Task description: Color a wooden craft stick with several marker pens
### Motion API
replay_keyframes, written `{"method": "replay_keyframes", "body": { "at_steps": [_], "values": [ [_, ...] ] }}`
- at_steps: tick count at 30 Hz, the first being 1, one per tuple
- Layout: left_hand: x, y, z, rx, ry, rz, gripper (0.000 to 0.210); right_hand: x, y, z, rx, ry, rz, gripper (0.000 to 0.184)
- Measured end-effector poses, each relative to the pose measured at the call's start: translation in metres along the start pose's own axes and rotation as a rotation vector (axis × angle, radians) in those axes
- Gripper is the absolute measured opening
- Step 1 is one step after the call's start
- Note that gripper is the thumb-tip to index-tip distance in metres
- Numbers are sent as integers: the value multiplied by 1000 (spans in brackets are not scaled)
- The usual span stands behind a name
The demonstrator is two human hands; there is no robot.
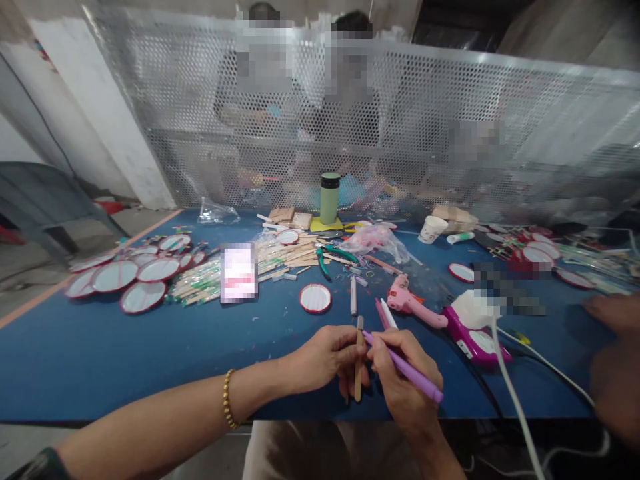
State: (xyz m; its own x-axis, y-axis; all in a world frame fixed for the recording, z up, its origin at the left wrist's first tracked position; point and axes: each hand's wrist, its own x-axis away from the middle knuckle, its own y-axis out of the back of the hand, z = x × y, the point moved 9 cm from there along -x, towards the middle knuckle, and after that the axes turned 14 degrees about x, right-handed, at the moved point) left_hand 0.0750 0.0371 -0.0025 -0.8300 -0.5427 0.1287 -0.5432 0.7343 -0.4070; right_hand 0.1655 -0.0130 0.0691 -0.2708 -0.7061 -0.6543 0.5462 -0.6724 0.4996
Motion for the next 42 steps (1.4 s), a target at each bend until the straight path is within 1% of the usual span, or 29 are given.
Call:
{"method": "replay_keyframes", "body": {
  "at_steps": [9, 12, 21, 28, 35, 42],
  "values": [
    [0, -2, -1, -8, -1, 12, 56, 0, 1, 0, 13, 16, -21, 22],
    [0, -2, -3, -8, -3, 7, 56, 1, 2, -1, 5, 12, -25, 20],
    [-1, 0, 1, -6, -19, 16, 55, 0, 0, 2, 19, 28, -15, 20],
    [1, -1, -2, -4, 4, 8, 55, 3, 2, -1, 9, 19, -55, 19],
    [-1, 0, 0, 3, -13, 11, 56, -1, 1, 3, 3, 28, -14, 21],
    [0, 0, 0, 6, -5, 3, 54, 1, 1, 2, 10, 37, -29, 21]
  ]
}}
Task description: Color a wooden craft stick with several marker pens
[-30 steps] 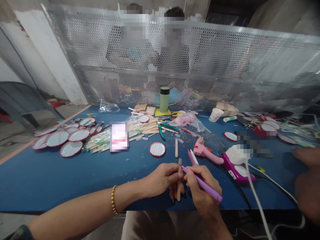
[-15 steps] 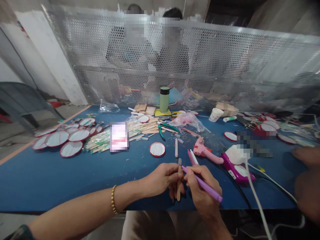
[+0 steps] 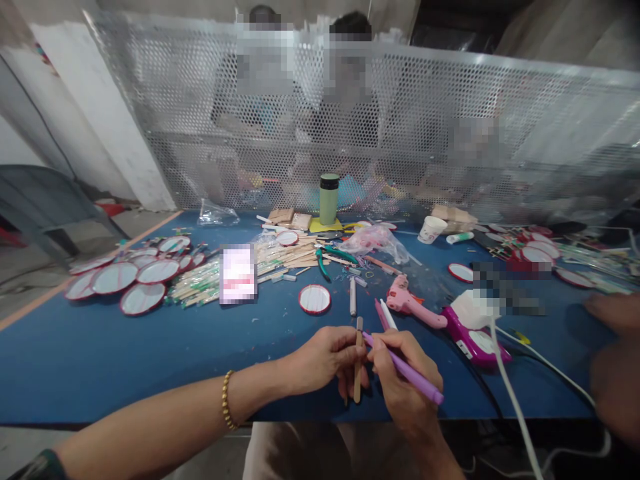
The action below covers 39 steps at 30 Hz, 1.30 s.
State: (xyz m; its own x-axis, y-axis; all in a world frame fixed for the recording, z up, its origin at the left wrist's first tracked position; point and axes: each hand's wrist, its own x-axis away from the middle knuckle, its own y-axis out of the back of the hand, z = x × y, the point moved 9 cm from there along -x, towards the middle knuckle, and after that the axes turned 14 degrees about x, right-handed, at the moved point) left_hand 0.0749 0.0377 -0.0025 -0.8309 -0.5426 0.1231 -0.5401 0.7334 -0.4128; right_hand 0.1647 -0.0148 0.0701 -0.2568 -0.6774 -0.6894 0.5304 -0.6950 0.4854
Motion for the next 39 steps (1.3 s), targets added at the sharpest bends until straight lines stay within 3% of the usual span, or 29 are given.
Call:
{"method": "replay_keyframes", "body": {
  "at_steps": [39],
  "values": [
    [0, -2, -1, -8, 12, 7, 52, 3, 3, -4, 19, -23, -49, 21]
  ]
}}
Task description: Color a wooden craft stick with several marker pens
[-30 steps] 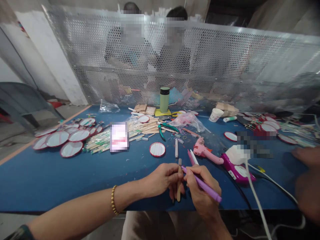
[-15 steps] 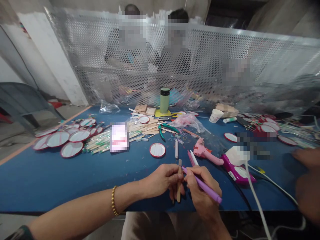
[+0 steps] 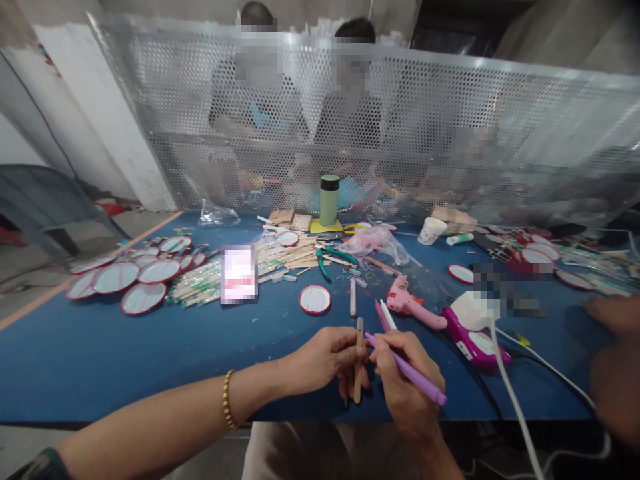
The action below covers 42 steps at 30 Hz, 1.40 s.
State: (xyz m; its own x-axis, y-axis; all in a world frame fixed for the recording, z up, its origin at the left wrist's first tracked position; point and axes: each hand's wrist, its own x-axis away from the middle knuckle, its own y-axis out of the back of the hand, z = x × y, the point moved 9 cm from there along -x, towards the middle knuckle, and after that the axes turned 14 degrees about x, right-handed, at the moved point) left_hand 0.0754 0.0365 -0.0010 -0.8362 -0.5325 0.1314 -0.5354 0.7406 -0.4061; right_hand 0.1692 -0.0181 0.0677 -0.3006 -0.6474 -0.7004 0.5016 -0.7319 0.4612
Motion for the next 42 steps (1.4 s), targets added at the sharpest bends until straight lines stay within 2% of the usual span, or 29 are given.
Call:
{"method": "replay_keyframes", "body": {
  "at_steps": [14, 20, 28, 42],
  "values": [
    [-1, 3, 2, 0, -16, -8, 56, -2, -3, 6, 4, 29, 34, 20],
    [-1, 3, 3, 0, -11, 0, 53, -2, -2, 1, 14, -10, 32, 22],
    [-1, 3, 2, -9, -22, -3, 55, -3, -2, 5, 4, 23, 24, 20],
    [-1, 1, 1, 5, -7, 2, 54, -3, -2, 1, 15, -2, 19, 23]
  ]
}}
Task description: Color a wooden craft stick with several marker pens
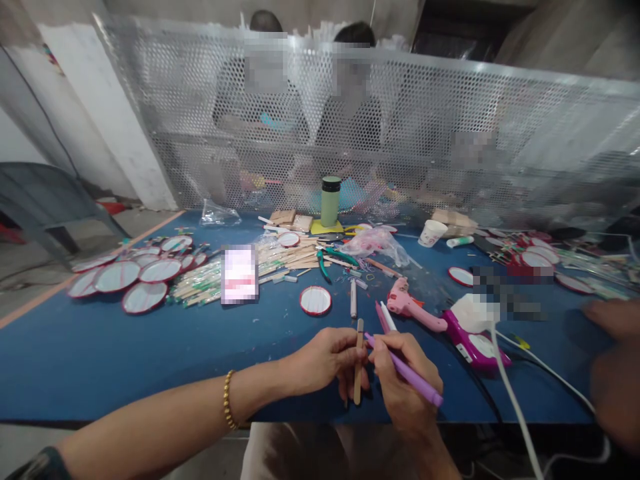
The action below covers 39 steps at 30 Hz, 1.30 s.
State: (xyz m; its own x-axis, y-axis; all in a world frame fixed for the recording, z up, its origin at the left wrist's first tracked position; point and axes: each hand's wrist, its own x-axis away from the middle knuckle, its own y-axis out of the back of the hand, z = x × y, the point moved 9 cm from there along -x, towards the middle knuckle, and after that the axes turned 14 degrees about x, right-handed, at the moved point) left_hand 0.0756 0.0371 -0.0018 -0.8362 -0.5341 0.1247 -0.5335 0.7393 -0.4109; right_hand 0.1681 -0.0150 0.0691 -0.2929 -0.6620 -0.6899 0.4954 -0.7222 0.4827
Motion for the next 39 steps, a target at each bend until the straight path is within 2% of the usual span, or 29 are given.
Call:
{"method": "replay_keyframes", "body": {
  "at_steps": [17, 25, 33, 39],
  "values": [
    [0, -2, -2, 7, 12, 8, 57, 1, 1, 6, -13, 59, -14, 19],
    [1, -2, -2, 11, 10, -5, 56, 3, 1, 0, 16, 17, -15, 20],
    [0, -1, -1, 17, 12, -9, 59, 1, -1, 3, 10, 36, 20, 21],
    [0, -1, -1, 4, 12, -7, 59, 2, 0, 0, 0, 19, -7, 21]
  ]
}}
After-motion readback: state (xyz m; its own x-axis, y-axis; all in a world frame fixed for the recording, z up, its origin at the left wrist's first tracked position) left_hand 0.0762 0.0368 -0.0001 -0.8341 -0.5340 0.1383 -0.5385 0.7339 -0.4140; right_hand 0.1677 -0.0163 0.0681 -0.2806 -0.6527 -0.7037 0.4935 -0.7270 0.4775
